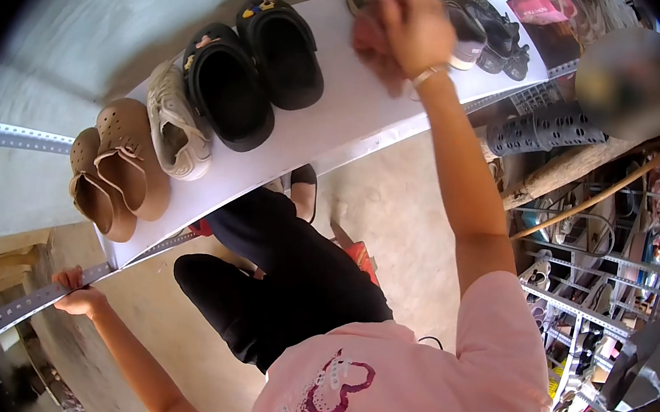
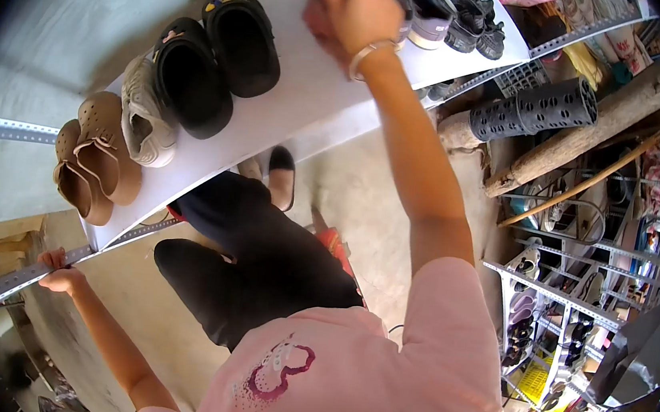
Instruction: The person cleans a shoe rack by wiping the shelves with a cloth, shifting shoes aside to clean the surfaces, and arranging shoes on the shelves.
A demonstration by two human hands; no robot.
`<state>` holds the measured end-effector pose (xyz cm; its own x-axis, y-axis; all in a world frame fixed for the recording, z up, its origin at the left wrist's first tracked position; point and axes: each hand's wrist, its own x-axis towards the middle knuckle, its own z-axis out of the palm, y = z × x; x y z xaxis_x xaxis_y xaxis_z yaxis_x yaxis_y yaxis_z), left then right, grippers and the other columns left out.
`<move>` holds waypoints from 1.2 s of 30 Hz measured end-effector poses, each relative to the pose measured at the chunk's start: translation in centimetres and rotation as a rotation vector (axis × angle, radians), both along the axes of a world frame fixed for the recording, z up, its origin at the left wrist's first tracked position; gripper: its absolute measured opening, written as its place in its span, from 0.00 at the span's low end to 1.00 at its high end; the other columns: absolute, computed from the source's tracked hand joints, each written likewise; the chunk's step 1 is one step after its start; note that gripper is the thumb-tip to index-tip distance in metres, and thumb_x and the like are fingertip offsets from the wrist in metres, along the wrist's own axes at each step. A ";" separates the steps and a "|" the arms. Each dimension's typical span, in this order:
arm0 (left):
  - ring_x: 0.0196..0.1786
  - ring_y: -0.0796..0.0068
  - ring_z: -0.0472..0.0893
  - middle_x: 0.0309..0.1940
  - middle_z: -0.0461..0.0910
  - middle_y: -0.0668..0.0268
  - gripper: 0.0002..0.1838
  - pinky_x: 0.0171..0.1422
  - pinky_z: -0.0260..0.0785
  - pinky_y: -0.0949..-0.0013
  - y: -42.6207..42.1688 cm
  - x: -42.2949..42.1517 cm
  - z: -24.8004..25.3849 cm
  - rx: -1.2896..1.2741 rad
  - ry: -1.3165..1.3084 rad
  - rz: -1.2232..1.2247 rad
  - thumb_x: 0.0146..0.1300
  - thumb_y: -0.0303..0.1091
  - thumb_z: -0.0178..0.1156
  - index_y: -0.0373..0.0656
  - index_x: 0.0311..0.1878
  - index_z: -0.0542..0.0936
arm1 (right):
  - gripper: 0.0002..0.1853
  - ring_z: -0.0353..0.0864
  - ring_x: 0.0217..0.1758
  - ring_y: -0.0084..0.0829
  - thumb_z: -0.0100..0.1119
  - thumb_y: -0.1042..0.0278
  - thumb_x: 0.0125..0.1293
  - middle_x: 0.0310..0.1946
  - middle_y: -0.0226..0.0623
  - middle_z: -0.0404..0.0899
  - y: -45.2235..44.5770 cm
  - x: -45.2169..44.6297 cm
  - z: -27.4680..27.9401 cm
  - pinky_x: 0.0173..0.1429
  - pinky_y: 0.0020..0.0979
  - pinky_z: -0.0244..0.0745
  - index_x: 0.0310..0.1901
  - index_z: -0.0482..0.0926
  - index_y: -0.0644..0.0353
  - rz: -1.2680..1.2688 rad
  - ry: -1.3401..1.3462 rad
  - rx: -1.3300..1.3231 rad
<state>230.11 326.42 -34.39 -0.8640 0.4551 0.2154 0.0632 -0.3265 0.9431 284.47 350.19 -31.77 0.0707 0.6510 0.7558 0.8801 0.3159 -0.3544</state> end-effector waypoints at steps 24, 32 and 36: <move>0.20 0.79 0.52 0.16 0.48 0.73 0.13 0.30 0.51 0.74 -0.3 0.4 0.9 -0.021 -0.060 -0.076 0.55 0.37 0.43 0.49 0.18 0.55 | 0.14 0.79 0.38 0.41 0.54 0.59 0.48 0.32 0.43 0.81 -9.2 3.4 0.0 0.47 0.35 0.72 0.33 0.83 0.57 0.566 -0.554 -1.521; 0.18 0.81 0.48 0.15 0.46 0.74 0.15 0.25 0.45 0.75 -0.3 -0.3 0.3 0.018 -0.007 -0.083 0.56 0.33 0.43 0.50 0.16 0.52 | 0.36 0.80 0.44 0.41 0.48 0.29 0.56 0.37 0.42 0.83 -5.9 0.7 -0.8 0.52 0.34 0.71 0.42 0.83 0.59 0.553 0.197 -1.339; 0.17 0.82 0.48 0.15 0.46 0.75 0.17 0.24 0.45 0.76 0.0 0.4 0.5 0.039 -0.039 -0.029 0.57 0.31 0.45 0.51 0.16 0.51 | 0.39 0.80 0.43 0.39 0.42 0.24 0.54 0.35 0.40 0.83 -3.2 -4.0 -1.1 0.50 0.33 0.71 0.37 0.85 0.57 0.207 -0.130 -1.203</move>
<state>230.55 326.41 -33.88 -0.8587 0.4720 0.1997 0.0162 -0.3644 0.9311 280.42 346.96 -32.89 -0.1479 0.9285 -0.3406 0.9027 -0.0140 -0.4300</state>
